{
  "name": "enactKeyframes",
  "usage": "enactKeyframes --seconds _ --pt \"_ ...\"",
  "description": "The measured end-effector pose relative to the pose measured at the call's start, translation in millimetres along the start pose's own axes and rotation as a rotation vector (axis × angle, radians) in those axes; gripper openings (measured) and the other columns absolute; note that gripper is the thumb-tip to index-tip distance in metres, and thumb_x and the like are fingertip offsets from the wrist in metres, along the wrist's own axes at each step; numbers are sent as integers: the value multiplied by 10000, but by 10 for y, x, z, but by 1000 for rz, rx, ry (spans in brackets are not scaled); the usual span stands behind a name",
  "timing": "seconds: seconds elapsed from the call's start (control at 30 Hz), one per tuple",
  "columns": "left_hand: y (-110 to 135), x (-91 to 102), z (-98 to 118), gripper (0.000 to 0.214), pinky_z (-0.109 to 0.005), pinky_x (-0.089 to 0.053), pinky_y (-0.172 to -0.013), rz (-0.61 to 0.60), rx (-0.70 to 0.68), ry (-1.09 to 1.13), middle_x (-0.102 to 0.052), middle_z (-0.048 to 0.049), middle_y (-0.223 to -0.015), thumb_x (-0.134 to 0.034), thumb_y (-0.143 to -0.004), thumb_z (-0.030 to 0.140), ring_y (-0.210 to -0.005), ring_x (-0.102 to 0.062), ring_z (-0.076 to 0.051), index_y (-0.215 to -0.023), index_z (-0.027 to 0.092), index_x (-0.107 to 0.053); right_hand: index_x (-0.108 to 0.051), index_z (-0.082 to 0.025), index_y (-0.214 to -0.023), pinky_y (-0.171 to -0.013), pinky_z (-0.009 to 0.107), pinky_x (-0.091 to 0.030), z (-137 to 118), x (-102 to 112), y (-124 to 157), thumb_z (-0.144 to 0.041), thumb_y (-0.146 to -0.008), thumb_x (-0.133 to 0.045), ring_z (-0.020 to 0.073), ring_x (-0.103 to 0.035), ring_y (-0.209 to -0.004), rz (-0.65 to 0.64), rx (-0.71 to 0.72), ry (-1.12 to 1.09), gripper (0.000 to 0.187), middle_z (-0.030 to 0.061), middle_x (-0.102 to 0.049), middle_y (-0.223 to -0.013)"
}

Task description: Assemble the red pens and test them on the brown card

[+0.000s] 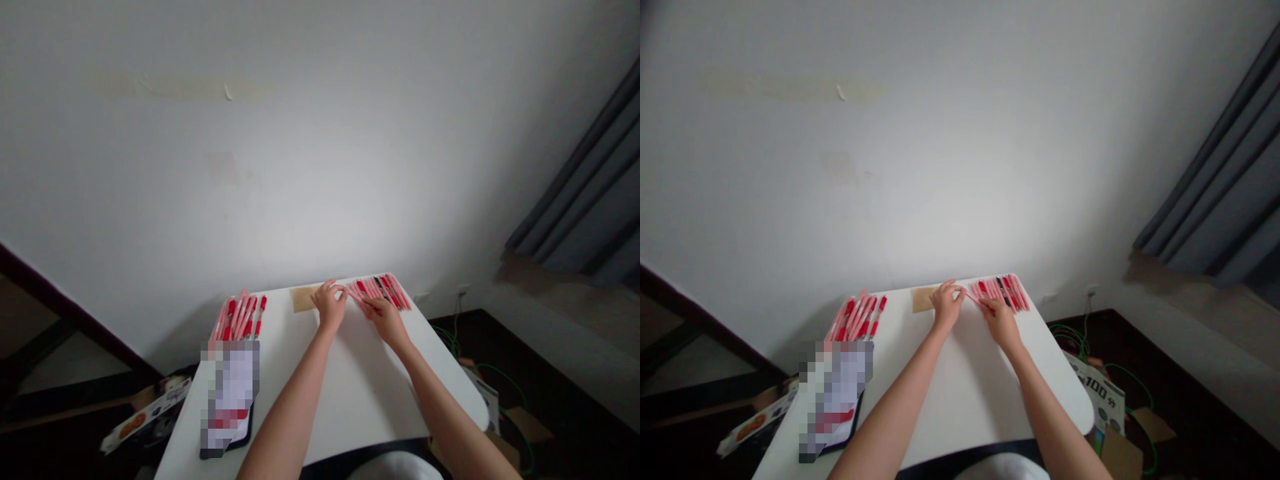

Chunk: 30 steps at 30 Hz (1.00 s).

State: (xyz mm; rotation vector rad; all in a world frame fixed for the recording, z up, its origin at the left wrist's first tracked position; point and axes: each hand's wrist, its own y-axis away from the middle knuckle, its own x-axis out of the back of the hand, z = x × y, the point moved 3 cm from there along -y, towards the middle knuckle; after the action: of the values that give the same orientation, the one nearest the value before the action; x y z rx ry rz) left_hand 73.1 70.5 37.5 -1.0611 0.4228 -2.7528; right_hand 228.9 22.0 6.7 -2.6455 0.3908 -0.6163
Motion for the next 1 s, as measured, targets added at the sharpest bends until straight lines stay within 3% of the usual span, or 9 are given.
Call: enactKeyframes --seconds 0.3,0.43,0.57,0.8,1.0 --pt "-153 -193 104 196 -464 -330 -1060 -3 22 9 -617 -28 -1282 -561 -834 345 -1198 -520 -238 -860 251 -730 -724 -238 -1043 -757 331 -452 120 211 55 -310 -843 -529 211 -596 -806 32 -17 183 289 86 -659 -929" --pt "-231 -335 161 187 -406 -349 -1051 -8 29 -8 -630 -21 -1263 -575 -823 339 -1182 -537 -214 -871 250 -731 -698 -253 -1118 -792 302 -426 104 321 62 -287 -887 -491 191 -576 -842 -18 -74 458 312 76 -645 -905" --pt "-285 -478 242 208 -384 -344 -1056 -2 21 -2 -652 -19 -1222 -558 -835 362 -1171 -548 -195 -875 261 -736 -653 -349 -1179 -803 324 -375 14 444 50 -277 -906 -490 230 -518 -974 -35 -163 724 326 66 -652 -972" --pt "-291 -677 405 265 -456 -343 -1049 -12 47 -13 -656 -29 -1214 -563 -818 466 -1165 -550 -237 -892 287 -744 -658 -353 -1164 -866 380 -303 -17 500 -53 -324 -918 -505 245 -478 -1019 57 -189 796 291 64 -675 -1024" --pt "-313 -816 494 285 -605 -264 -1083 -53 100 -39 -613 -16 -1292 -526 -830 481 -1247 -477 -294 -854 306 -750 -647 -328 -1178 -924 411 -251 51 461 -58 -313 -906 -518 238 -478 -1010 69 -143 781 301 61 -688 -1040"
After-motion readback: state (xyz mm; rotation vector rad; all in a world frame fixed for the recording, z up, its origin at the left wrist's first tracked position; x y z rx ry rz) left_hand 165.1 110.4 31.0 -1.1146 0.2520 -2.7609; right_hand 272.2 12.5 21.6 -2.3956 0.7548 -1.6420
